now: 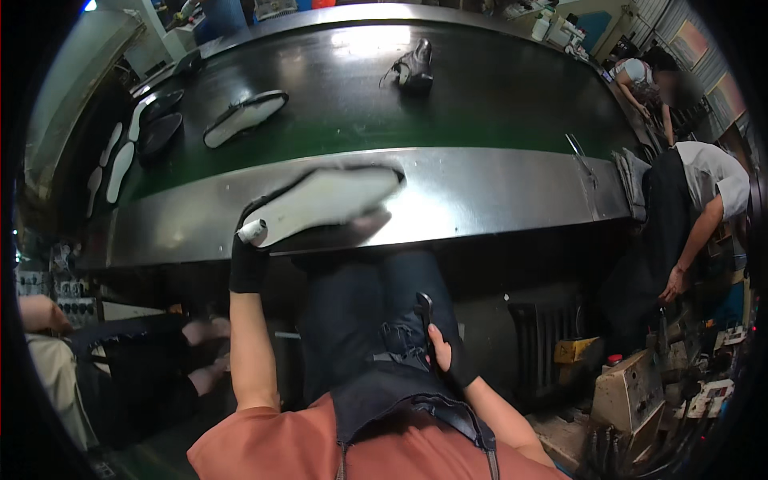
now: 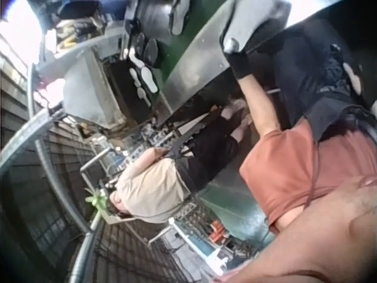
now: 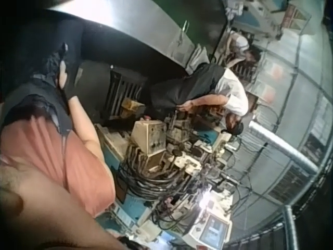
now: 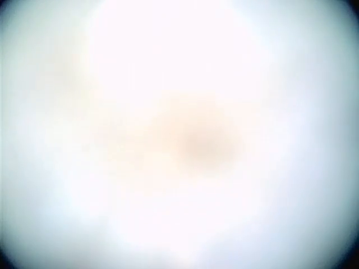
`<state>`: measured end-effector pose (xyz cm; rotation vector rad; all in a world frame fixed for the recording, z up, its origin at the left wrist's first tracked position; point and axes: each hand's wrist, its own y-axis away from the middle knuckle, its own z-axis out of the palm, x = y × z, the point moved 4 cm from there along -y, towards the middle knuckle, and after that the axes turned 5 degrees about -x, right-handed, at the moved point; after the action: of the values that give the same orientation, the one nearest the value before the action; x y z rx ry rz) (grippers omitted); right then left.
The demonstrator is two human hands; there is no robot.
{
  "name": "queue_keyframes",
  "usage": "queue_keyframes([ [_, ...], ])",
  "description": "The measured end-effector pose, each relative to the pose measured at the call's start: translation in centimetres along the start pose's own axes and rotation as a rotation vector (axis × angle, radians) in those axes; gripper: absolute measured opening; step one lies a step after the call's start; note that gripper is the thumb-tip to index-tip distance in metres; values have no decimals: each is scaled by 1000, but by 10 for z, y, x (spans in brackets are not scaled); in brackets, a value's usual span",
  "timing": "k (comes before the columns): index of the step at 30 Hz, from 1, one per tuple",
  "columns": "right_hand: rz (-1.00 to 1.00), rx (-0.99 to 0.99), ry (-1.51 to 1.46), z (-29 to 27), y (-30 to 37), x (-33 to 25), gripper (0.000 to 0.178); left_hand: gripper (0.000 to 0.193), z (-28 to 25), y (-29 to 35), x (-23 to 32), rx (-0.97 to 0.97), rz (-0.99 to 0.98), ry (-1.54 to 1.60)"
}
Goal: The worker is using specialized pliers to pull and trim excess material from the soles of shoes on an assembly line.
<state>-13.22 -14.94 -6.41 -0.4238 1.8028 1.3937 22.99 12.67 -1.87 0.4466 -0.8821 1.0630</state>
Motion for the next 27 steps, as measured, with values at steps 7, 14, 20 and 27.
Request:
queue_keyframes([
  [7,-23,-137,17,-9,24,13,56,81,122,102,-27,-249,-95,-563],
  [14,-72,-194,-10,-2,51,7,56,29,157,71,-66,-331,-63,-536],
  [20,-506,-267,36,39,61,-40,48,31,181,78,-76,-284,-19,-562],
  [27,-284,-578,-291,51,68,-58,42,52,189,105,-72,-290,-3,-242],
])
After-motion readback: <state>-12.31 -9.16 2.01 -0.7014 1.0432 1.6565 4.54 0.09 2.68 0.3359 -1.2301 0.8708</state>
